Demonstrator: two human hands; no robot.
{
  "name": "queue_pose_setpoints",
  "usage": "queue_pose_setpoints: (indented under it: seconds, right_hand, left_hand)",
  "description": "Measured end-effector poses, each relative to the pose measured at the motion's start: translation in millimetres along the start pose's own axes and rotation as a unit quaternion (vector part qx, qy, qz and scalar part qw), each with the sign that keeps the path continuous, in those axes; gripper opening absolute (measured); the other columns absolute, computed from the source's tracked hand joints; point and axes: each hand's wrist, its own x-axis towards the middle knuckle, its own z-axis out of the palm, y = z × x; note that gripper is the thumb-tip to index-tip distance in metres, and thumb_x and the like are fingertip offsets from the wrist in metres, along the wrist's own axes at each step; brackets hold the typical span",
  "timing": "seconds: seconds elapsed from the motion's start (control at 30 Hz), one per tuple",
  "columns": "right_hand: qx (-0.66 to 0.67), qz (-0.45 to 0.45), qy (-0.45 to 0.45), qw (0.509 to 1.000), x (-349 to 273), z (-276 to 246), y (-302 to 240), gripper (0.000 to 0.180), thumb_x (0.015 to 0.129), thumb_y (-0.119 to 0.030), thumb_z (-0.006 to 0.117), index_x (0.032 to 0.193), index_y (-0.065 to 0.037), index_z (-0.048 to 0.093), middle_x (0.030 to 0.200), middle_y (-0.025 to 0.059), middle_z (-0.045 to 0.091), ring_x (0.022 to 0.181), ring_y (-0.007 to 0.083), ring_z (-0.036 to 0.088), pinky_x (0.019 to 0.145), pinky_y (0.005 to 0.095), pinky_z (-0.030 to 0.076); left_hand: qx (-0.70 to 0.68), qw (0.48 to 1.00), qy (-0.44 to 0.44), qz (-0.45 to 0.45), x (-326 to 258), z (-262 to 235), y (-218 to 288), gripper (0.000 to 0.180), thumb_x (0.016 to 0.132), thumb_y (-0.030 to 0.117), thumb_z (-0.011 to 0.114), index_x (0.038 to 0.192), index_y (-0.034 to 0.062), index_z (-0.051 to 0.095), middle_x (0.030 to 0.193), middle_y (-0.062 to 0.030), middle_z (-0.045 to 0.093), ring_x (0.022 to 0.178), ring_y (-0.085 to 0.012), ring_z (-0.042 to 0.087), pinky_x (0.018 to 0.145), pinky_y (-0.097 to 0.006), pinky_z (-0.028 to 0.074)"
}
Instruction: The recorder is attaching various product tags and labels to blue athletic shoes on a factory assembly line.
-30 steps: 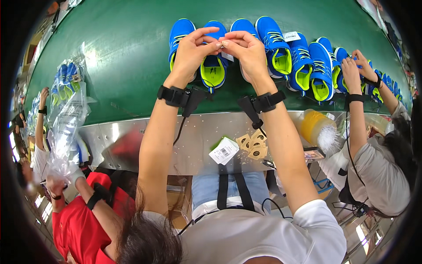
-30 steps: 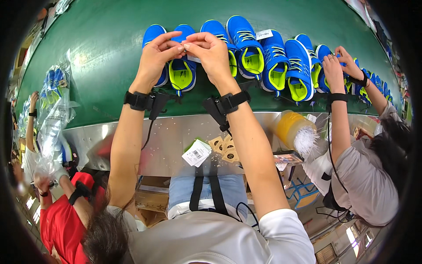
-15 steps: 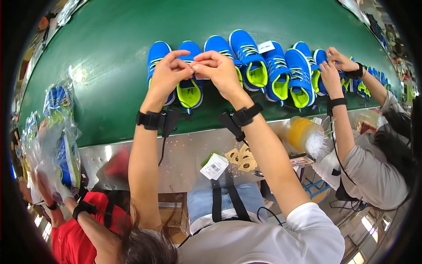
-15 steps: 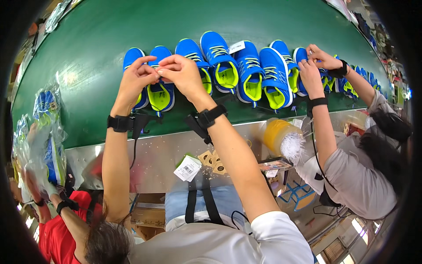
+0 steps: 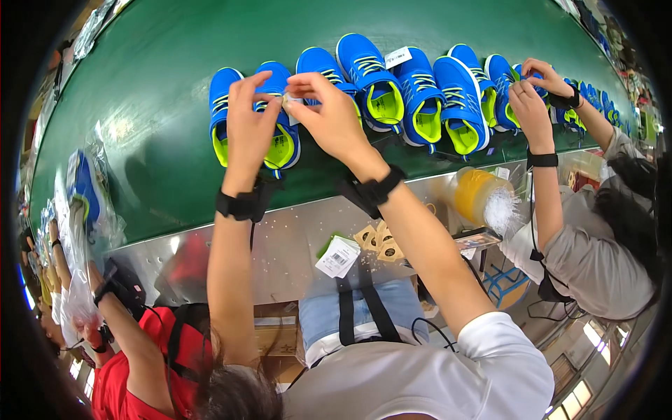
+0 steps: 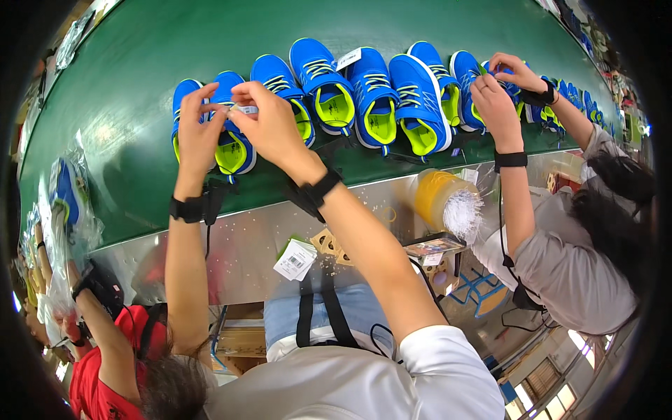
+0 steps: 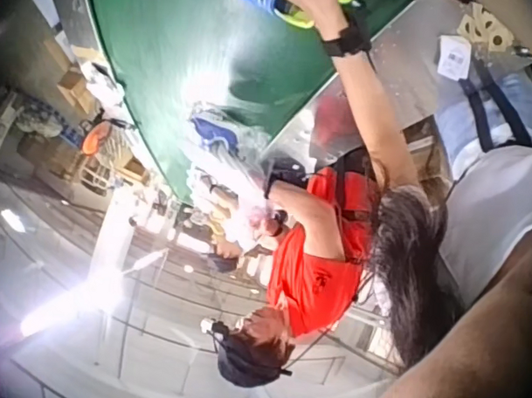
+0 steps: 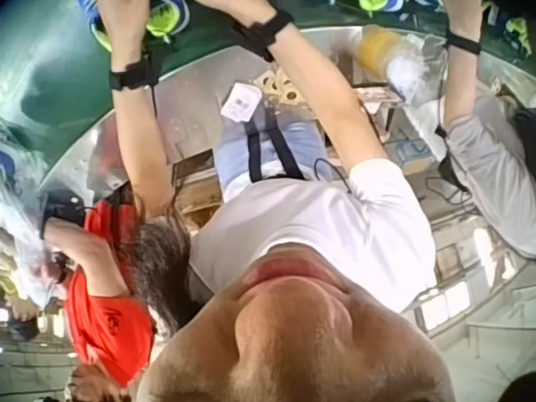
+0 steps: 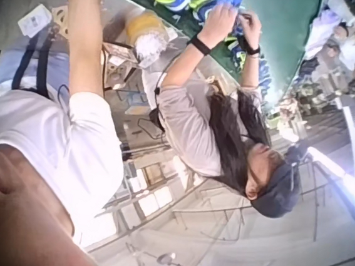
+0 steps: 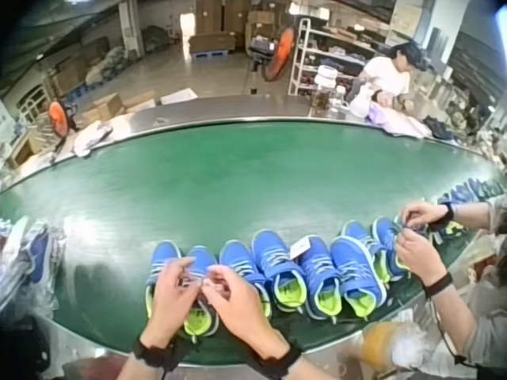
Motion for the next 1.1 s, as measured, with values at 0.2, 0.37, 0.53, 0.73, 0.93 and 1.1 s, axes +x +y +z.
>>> queue_pose_setpoints:
  seconds: [0.2, 0.37, 0.53, 0.73, 0.93, 1.1]
  right_hand:
    - [-0.304, -0.037, 0.024, 0.952, -69, -101, -42, 0.027, 0.079, -0.007, 0.066, 0.105, -0.006, 0.060, 0.090, 0.0108, 0.065, 0.081, 0.0248, 0.065, 0.070, 0.0328, 0.051]
    - [-0.647, -0.016, -0.058, 0.760, -100, -166, -44, 0.045, 0.077, -0.027, 0.072, 0.118, -0.013, 0.058, 0.100, 0.0179, 0.057, 0.095, 0.0349, 0.056, 0.079, 0.0436, 0.047]
    - [-0.690, 0.056, -0.104, 0.714, -81, -170, -28, 0.052, 0.069, -0.042, 0.075, 0.113, -0.017, 0.061, 0.094, 0.0175, 0.058, 0.089, 0.0326, 0.056, 0.075, 0.0407, 0.047]
    - [-0.701, 0.083, -0.083, 0.703, -80, -167, -20, 0.044, 0.071, -0.048, 0.072, 0.106, -0.022, 0.062, 0.089, 0.0156, 0.058, 0.087, 0.0324, 0.059, 0.067, 0.0411, 0.049]
    - [-0.684, 0.109, -0.097, 0.715, -69, -170, -17, 0.038, 0.068, -0.039, 0.077, 0.096, -0.018, 0.062, 0.083, 0.0141, 0.060, 0.080, 0.0321, 0.061, 0.067, 0.0421, 0.049]
    - [-0.634, -0.016, -0.016, 0.773, -78, -157, -29, 0.036, 0.063, -0.027, 0.080, 0.091, -0.016, 0.061, 0.081, 0.0112, 0.054, 0.076, 0.0307, 0.058, 0.066, 0.0410, 0.046]
  left_hand:
    - [0.237, 0.928, -0.058, 0.280, -33, 62, 44, 0.024, 0.078, 0.014, 0.064, 0.101, 0.0062, 0.061, 0.090, -0.0077, 0.060, 0.075, -0.0248, 0.058, 0.063, -0.036, 0.047]
    - [0.319, 0.910, -0.185, 0.190, -42, 106, 53, 0.039, 0.079, 0.036, 0.066, 0.104, 0.0065, 0.061, 0.099, -0.0077, 0.061, 0.070, -0.0279, 0.062, 0.058, -0.038, 0.049]
    - [0.310, 0.925, -0.146, 0.163, -38, 112, 30, 0.038, 0.078, 0.039, 0.067, 0.091, 0.0042, 0.062, 0.090, -0.0077, 0.059, 0.073, -0.0275, 0.062, 0.060, -0.038, 0.050]
    - [0.279, 0.937, -0.114, 0.175, -48, 78, 22, 0.031, 0.077, 0.030, 0.071, 0.089, 0.0032, 0.059, 0.091, -0.0085, 0.060, 0.081, -0.0290, 0.061, 0.067, -0.037, 0.049]
    - [0.320, 0.929, -0.080, 0.170, -39, 57, 12, 0.031, 0.075, 0.027, 0.073, 0.087, 0.0020, 0.060, 0.088, -0.0082, 0.060, 0.077, -0.0283, 0.059, 0.065, -0.036, 0.048]
    - [0.379, 0.908, -0.065, 0.166, -46, 51, 7, 0.039, 0.070, 0.035, 0.075, 0.095, 0.0061, 0.064, 0.101, -0.0033, 0.063, 0.079, -0.0243, 0.058, 0.066, -0.036, 0.048]
